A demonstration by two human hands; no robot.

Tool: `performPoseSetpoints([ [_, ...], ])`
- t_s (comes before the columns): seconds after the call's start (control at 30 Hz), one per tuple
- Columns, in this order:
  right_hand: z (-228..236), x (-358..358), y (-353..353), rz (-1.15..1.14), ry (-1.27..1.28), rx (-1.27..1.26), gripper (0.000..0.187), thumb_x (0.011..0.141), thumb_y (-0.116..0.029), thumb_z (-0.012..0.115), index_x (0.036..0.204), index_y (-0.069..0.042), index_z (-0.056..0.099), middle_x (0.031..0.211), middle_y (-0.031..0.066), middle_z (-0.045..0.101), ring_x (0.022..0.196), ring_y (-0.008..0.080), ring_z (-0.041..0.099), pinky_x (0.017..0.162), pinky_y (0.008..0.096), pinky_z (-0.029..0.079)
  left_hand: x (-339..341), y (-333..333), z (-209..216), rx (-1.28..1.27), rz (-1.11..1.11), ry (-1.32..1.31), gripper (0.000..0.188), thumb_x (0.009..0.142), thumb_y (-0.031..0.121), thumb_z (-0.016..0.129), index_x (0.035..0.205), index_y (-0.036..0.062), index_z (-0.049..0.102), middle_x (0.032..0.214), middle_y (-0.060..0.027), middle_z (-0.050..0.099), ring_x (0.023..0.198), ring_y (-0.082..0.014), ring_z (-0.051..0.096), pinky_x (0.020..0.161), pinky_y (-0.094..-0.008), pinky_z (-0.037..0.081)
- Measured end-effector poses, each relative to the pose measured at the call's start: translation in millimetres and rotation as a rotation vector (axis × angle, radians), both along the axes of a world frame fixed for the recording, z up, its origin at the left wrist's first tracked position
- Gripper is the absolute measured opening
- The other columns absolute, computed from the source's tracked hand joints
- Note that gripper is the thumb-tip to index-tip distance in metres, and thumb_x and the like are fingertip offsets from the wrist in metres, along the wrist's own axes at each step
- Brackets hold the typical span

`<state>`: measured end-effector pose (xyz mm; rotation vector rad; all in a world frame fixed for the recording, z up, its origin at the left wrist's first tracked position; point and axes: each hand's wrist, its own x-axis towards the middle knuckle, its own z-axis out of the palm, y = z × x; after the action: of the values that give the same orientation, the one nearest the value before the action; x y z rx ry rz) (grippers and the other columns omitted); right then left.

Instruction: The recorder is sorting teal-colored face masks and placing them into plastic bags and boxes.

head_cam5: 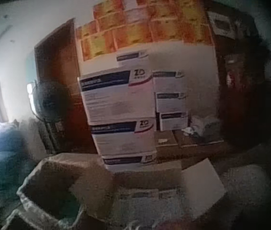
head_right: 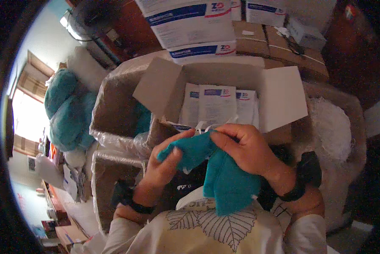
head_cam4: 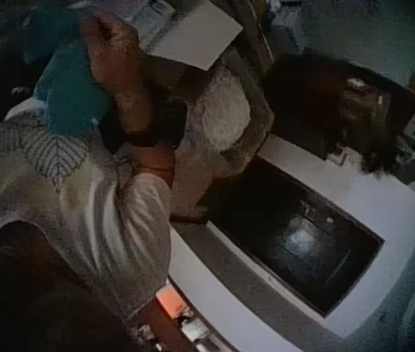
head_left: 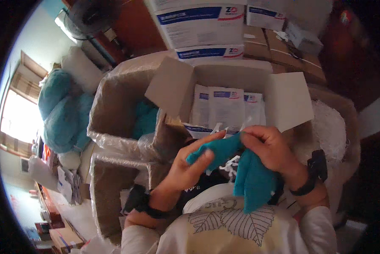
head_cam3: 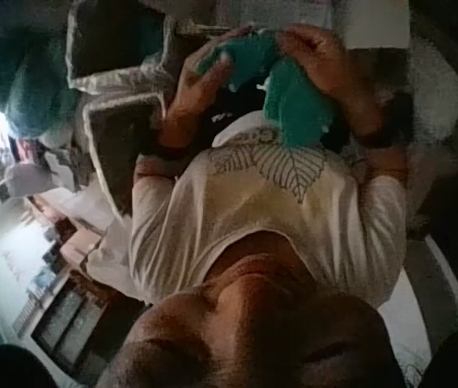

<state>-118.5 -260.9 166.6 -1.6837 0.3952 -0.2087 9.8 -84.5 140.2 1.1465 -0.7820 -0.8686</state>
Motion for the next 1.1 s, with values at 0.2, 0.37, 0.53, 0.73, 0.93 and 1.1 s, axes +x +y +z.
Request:
performPoseSetpoints([
  [0.2, 7, -38, -9, -0.099, -0.007, 0.527, 0.026, 0.083, -0.021, 0.056, 0.1, -0.001, 0.056, 0.1, 0.0064, 0.057, 0.086, 0.0108, 0.052, 0.075, 0.0245, 0.042, -12, -10, -33, 0.092, 0.267, 0.635, 0.047, 0.089, 0.031, 0.044, 0.122, -0.0012, 0.038, 0.116, -0.013, 0.049, 0.106, -0.0235, 0.049, 0.09, -0.0354, 0.039],
  [0.37, -25, -17, 4, 0.083, 0.118, -0.029, 0.023, 0.082, -0.02, 0.056, 0.095, -0.001, 0.057, 0.089, 0.0081, 0.059, 0.078, 0.0131, 0.053, 0.07, 0.0255, 0.043, -23, -2, -36, 0.057, 0.137, 0.797, 0.054, 0.087, 0.042, 0.043, 0.12, 0.0002, 0.038, 0.118, -0.0128, 0.047, 0.108, -0.0235, 0.047, 0.092, -0.0357, 0.038],
  [0.53, -36, 10, 17, -0.002, -0.009, -0.168, 0.022, 0.081, -0.019, 0.057, 0.088, 0.002, 0.057, 0.076, 0.0114, 0.059, 0.069, 0.0138, 0.055, 0.064, 0.0274, 0.043, -25, 5, -44, -0.119, 0.097, 0.671, 0.059, 0.084, 0.043, 0.049, 0.123, 0.0022, 0.033, 0.118, -0.0113, 0.046, 0.109, -0.0212, 0.046, 0.093, -0.0349, 0.036],
  [0.73, -41, 20, 24, 0.022, -0.022, -0.221, 0.021, 0.08, -0.019, 0.058, 0.088, 0.001, 0.057, 0.078, 0.0117, 0.059, 0.066, 0.0169, 0.056, 0.061, 0.0293, 0.044, -29, 9, -39, 0.09, 0.124, 0.394, 0.051, 0.083, 0.021, 0.056, 0.123, 0.0015, 0.033, 0.112, -0.0082, 0.047, 0.104, -0.0158, 0.046, 0.09, -0.031, 0.037],
  [0.93, -15, 17, 28, 0.159, -0.052, -0.177, 0.021, 0.08, -0.018, 0.058, 0.092, -0.001, 0.056, 0.077, 0.0121, 0.059, 0.067, 0.0168, 0.058, 0.062, 0.0289, 0.044, -16, 29, -13, 0.127, 0.301, 0.093, 0.041, 0.083, 0.019, 0.055, 0.117, -0.0012, 0.043, 0.109, -0.0103, 0.051, 0.1, -0.0164, 0.049, 0.087, -0.0311, 0.039],
  [1.1, 12, 1, 19, 0.305, 0.032, -0.198, 0.014, 0.082, -0.014, 0.055, 0.088, -0.001, 0.055, 0.073, 0.0062, 0.058, 0.068, 0.0124, 0.056, 0.062, 0.0257, 0.044, 12, 38, 27, -0.111, 0.363, 0.102, 0.042, 0.085, 0.021, 0.05, 0.118, -0.0037, 0.042, 0.113, -0.0137, 0.051, 0.106, -0.0231, 0.049, 0.09, -0.0355, 0.039],
])
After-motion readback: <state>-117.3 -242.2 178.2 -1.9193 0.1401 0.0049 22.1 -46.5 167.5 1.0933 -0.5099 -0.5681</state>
